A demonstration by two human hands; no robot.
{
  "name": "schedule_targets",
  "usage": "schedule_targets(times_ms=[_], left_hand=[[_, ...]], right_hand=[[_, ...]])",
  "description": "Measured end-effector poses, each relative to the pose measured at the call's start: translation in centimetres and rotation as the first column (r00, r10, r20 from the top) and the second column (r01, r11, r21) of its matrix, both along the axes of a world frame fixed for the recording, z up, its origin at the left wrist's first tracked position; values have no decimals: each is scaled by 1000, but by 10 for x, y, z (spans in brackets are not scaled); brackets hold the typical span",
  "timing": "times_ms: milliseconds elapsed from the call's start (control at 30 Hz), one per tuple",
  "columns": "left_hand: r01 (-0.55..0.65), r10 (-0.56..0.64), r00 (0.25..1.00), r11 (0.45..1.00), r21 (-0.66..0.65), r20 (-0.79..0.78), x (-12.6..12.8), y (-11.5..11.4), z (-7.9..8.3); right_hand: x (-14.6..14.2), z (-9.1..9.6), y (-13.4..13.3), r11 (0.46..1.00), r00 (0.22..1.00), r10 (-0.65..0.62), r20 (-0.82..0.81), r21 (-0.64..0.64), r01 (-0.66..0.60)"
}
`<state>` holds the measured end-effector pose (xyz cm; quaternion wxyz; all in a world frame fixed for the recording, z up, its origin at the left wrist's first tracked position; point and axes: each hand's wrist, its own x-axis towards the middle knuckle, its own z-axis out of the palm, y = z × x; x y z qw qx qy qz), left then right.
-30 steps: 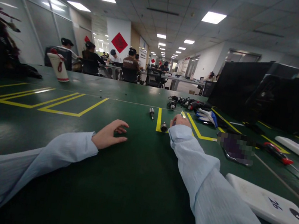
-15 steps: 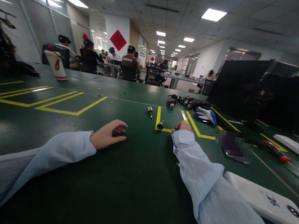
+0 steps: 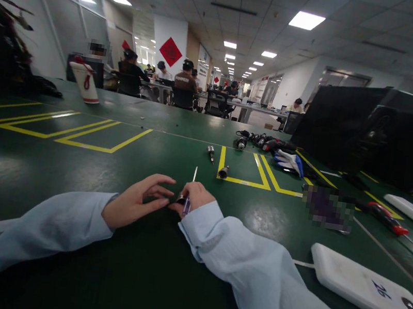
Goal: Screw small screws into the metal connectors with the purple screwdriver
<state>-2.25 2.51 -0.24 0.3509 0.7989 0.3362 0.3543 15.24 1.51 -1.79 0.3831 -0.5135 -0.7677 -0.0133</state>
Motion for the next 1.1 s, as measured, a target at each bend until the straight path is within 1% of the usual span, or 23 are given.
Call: schedule_targets(times_ms=[67,133,233,300,467,567,667,800,933,1033,1100], left_hand=[[4,-4,1000,1000,-23,11,0,3,-2],[9,-6,999,996,-88,37,-1,7,-6],[40,-23,996,981,-192,88,-3,13,-10],[48,-27,993,981,-186,113,-3,15,-11],[0,9,994,997,-78,109,-4,15,-9],[-32,32,997,999,-7,66,-4,15,-7],[-35,34,999,995,90,9,-5,16,-4],[-24,43,996,976,218,-83,-5,15,-1],[-14,71,987,933,360,-146,-6,14,0],[-28,99,982,914,404,-158,-7,13,-1],[-46,116,983,910,412,-146,-7,14,-2]], right_hand=[[-13,-3,7,998,998,66,22,-11,-65],[-20,-4,12,994,994,111,24,-26,-110],[-23,-6,16,987,988,153,-11,-49,-154],[-20,-7,17,982,982,182,-43,-51,-184],[-13,-14,21,968,966,246,-76,-21,-248],[-12,-16,24,969,967,245,-65,-26,-247],[-13,-17,26,971,969,235,-72,-33,-237],[-13,-14,23,972,970,225,-90,-50,-230],[-12,-11,20,974,966,220,-138,-28,-226],[-12,-11,19,979,968,192,-162,-33,-200],[-13,-10,18,984,963,165,-215,-29,-175]])
